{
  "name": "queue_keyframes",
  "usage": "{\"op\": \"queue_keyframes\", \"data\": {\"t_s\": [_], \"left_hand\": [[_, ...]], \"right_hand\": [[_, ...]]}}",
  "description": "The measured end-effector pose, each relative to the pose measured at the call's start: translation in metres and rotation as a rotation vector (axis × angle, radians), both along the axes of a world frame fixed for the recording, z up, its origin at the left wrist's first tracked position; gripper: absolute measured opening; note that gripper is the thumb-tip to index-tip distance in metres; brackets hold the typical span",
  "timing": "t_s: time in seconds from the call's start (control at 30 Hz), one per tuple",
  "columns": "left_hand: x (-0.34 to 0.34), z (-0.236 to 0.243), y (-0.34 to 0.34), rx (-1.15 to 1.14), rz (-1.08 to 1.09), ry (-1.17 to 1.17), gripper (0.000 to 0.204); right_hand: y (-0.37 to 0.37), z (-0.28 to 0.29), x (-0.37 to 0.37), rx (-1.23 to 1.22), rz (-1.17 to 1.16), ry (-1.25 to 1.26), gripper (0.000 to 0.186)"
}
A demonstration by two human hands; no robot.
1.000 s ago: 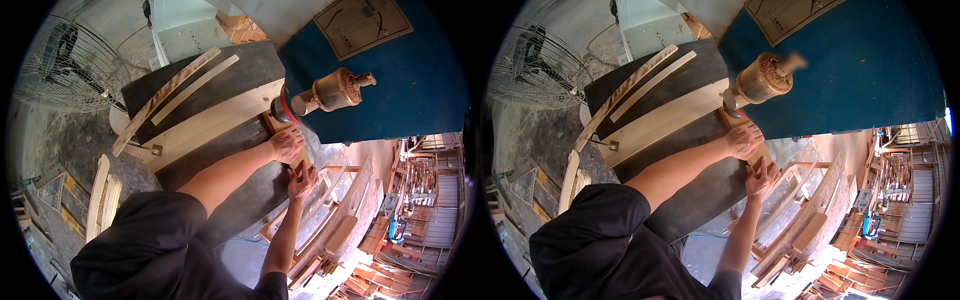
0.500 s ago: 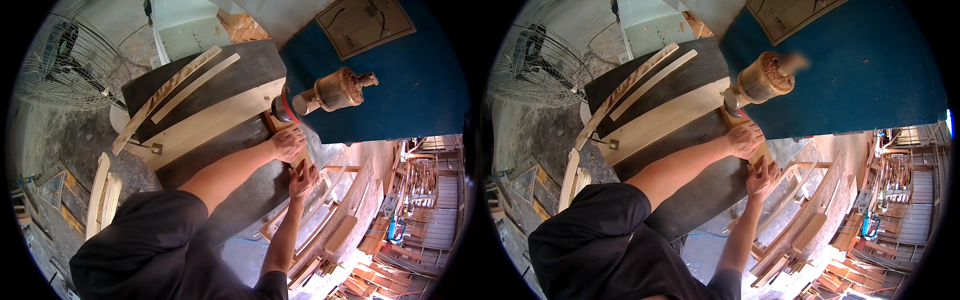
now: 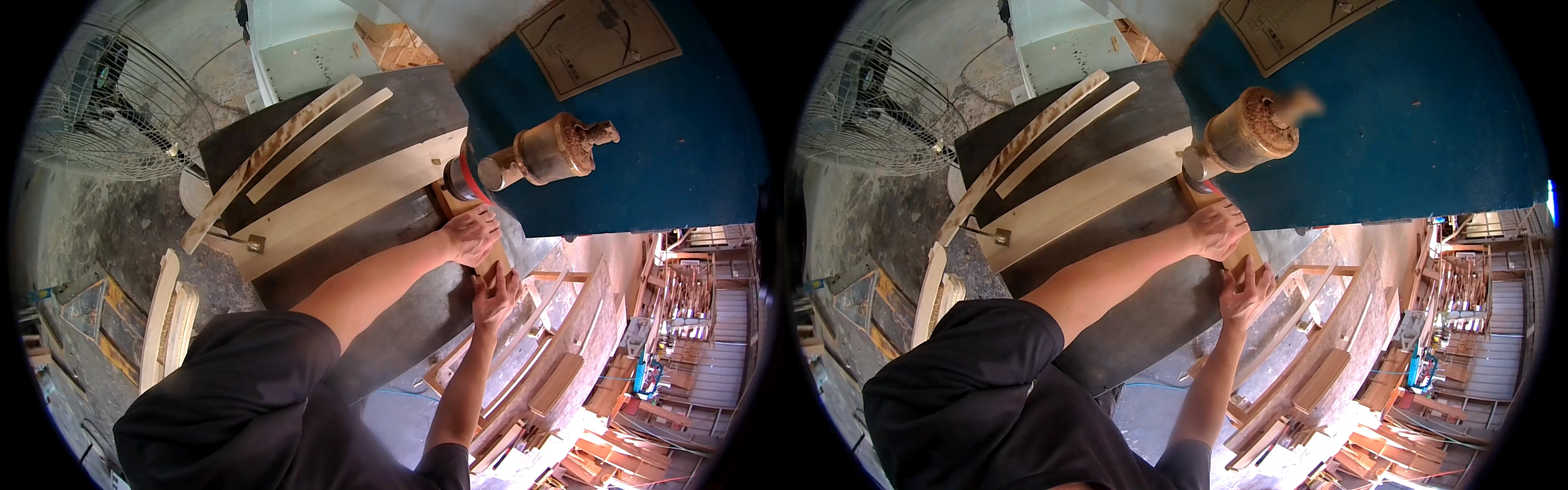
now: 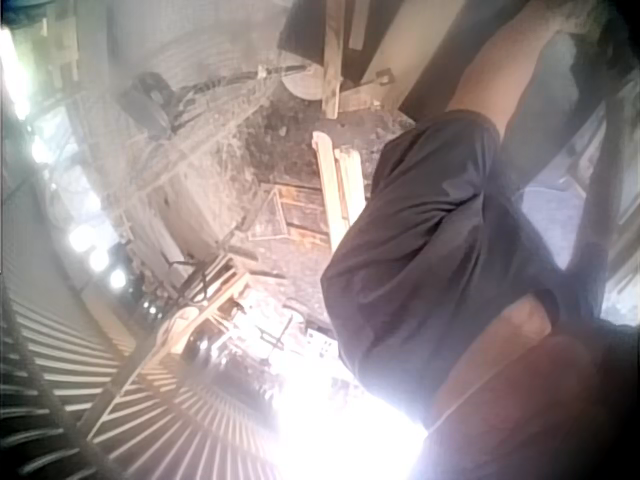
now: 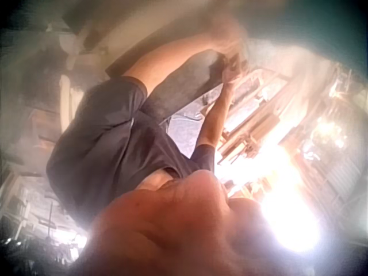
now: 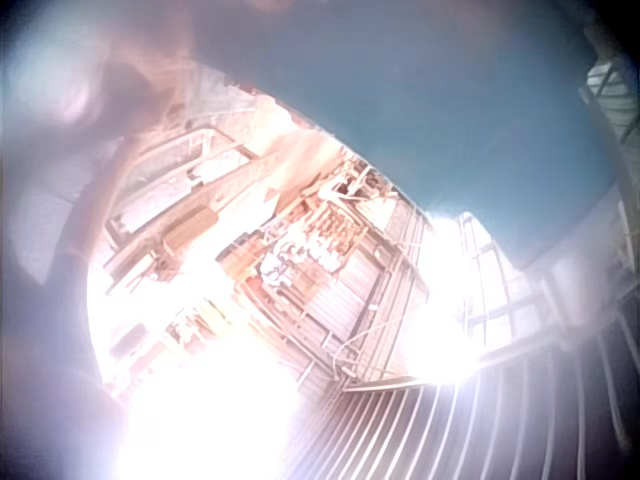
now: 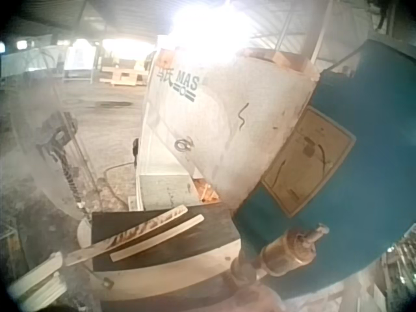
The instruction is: The person uses a vertical spindle sander to smooth the edges of small rectangular wooden pieces. They handle the wood by hand, pressing it against the rotating spindle to shape the corners. The person occasionally inspects the pieces and applies glue from a bottle to the edges before continuing to sand.
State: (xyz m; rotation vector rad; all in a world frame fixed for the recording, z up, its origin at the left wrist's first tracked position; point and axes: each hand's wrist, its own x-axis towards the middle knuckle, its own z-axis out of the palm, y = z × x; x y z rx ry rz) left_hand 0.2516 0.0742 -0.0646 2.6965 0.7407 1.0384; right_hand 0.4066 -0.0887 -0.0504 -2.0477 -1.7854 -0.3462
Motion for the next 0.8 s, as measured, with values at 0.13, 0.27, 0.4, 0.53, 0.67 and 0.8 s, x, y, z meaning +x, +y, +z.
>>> {"op": "queue_keyframes", "data": {"t_s": [0.13,0.27,0.4,0.53,0.67,0.8], "left_hand": [[0.001,-0.001,0.001,0.003,0.001,-0.002,0.033],[0.001,0.000,0.002,-0.003,-0.008,0.005,0.033],[0.002,0.000,0.002,0.006,-0.002,-0.014,0.032],[0.001,0.002,0.002,-0.012,-0.002,-0.022,0.030],[-0.001,0.010,-0.002,-0.093,0.005,0.011,0.027],[-0.002,0.032,-0.002,-0.195,-0.015,0.093,0.024]], "right_hand": [[0.000,-0.001,0.000,-0.011,-0.020,0.031,0.061],[0.001,-0.002,0.002,-0.002,-0.019,0.015,0.062],[0.002,-0.001,0.002,-0.001,-0.017,-0.001,0.061],[0.003,-0.001,0.004,0.002,-0.008,-0.008,0.061],[0.005,-0.002,0.006,-0.003,0.000,0.002,0.060],[0.006,-0.003,0.013,-0.009,-0.018,-0.010,0.060]]}}
